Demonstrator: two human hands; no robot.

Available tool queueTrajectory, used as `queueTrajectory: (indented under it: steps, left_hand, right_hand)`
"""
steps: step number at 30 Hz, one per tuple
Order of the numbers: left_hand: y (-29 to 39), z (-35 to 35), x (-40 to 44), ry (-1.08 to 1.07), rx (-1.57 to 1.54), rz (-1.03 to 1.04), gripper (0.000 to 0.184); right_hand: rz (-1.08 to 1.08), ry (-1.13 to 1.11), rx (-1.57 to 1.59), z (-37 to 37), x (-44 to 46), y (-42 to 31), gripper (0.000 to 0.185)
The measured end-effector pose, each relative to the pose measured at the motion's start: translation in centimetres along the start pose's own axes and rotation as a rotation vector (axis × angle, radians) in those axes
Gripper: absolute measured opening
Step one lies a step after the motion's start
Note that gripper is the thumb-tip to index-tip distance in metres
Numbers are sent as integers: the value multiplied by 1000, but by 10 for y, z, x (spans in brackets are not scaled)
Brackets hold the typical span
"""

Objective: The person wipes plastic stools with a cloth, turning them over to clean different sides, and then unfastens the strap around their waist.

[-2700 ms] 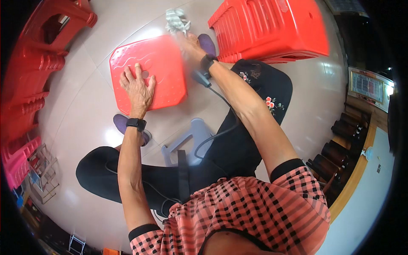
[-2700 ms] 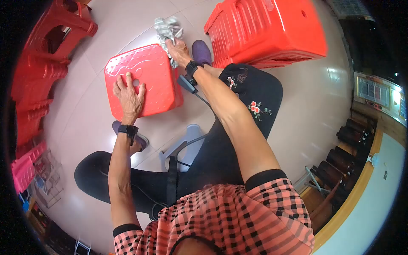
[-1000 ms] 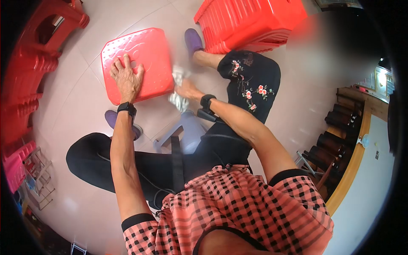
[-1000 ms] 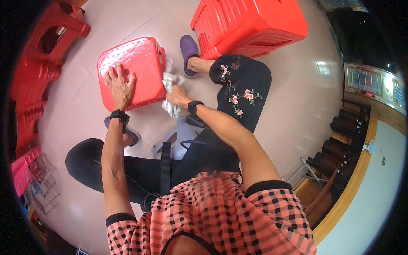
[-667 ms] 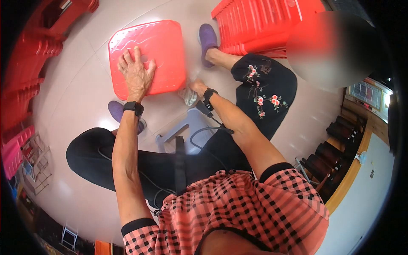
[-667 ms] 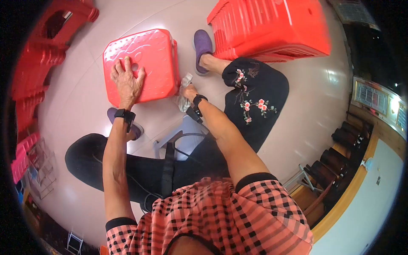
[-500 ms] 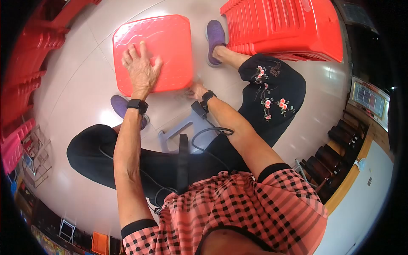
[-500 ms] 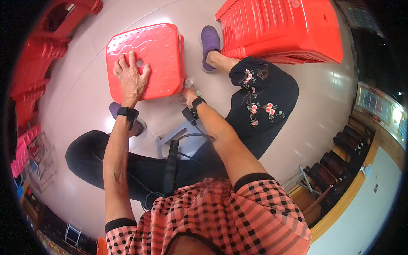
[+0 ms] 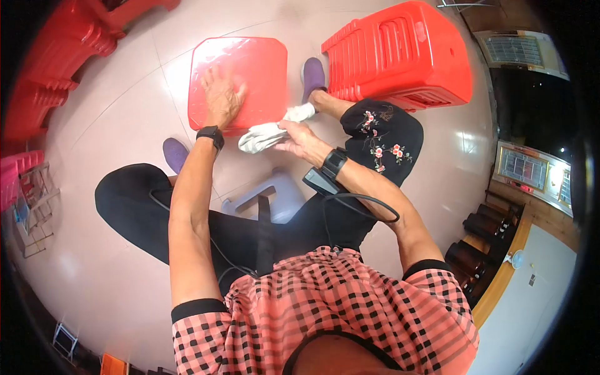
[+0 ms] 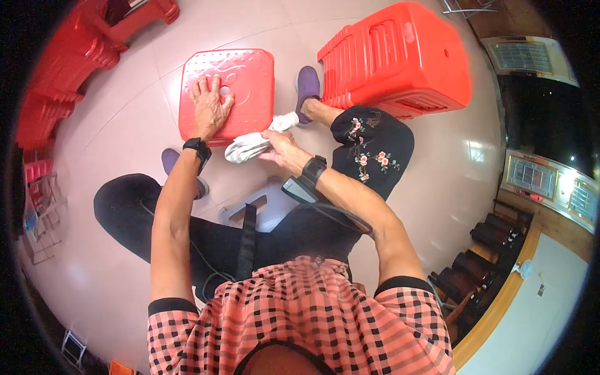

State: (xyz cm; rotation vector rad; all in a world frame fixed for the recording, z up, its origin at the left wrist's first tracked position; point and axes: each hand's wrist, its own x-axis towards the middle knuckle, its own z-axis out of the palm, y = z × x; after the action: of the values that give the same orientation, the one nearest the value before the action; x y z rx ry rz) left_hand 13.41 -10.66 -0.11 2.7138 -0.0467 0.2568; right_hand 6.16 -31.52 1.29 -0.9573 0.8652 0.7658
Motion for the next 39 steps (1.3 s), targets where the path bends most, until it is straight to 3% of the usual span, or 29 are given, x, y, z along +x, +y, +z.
queueTrajectory:
  steps: [2,4,6,8,9,10,11,12,14,17,20,22,23,26,27,30,31,34,35,38,39]
  left_hand:
    - [-4,-9,-1,-42,-32,34,58]
    - [8,-42,-2,-156,-416,-59,54]
    - [2,-56,-2,-338,-758,-119,51]
    - [-5,-71,-6,-412,-902,-284,49]
    - [-12,-80,-9,-370,-1065,-306,46]
    - [-20,-93,-13,-325,-1230,-323,44]
    - [-32,-109,-17,-323,-1225,-449,36]
    - [-44,-112,-17,-186,-1022,-392,30]
    - [-61,-114,-33,54,-1222,-600,36]
    - [-93,-100,-52,360,-1296,-765,27]
    - [-115,-74,-81,332,-698,-756,27]
    - [-119,-35,-99,411,-536,-665,32]
    - [-114,-29,-108,306,-647,-759,36]
    - [-62,-41,-106,497,-728,-867,35]
    - [-76,-18,-115,584,-636,-729,35]
    - [-98,-6,-136,408,-740,-883,36]
    - [-107,4,-142,365,-568,-870,35]
    - [-120,36,-158,289,-579,-990,33]
    - [-147,76,-176,185,-294,-1012,35]
    - [-159,129,-205,-33,-197,-1123,37]
    - [-188,185,-238,-14,-147,-962,31]
  right_hand:
    - [-121,14,-151,40,-47,-27,35]
    - [-337,-38,-199,68,-57,-37,36]
    - [-323,-263,-202,71,1,-46,31]
    - [-280,-301,-339,124,-62,-69,33]
    - [-443,-189,-556,142,-88,-70,37]
    - [-495,-317,-702,144,-80,-74,40]
    - [-563,-446,-831,146,-71,-78,44]
    - [-641,-469,-967,156,-90,-87,43]
    - [-905,-377,-995,153,-61,-82,42]
    - [-1219,-111,-1225,120,-8,-64,41]
    - [-1454,96,-1512,84,7,-55,43]
    - [-1560,154,-1612,76,5,-43,45]
    - [-1592,171,-1624,74,4,-38,45]
    - [-1616,217,-1626,72,8,-33,45]
    - [-1609,224,-1625,72,9,-33,45]
    - [-1590,232,-1631,71,5,-30,46]
    - [-1589,235,-1633,72,4,-32,46]
    - [-1568,231,-1633,72,3,-32,47]
    - [-1557,231,-1636,72,3,-33,47]
    - [-1553,247,-1633,71,2,-34,46]
    - [-1553,243,-1631,71,2,-35,46]
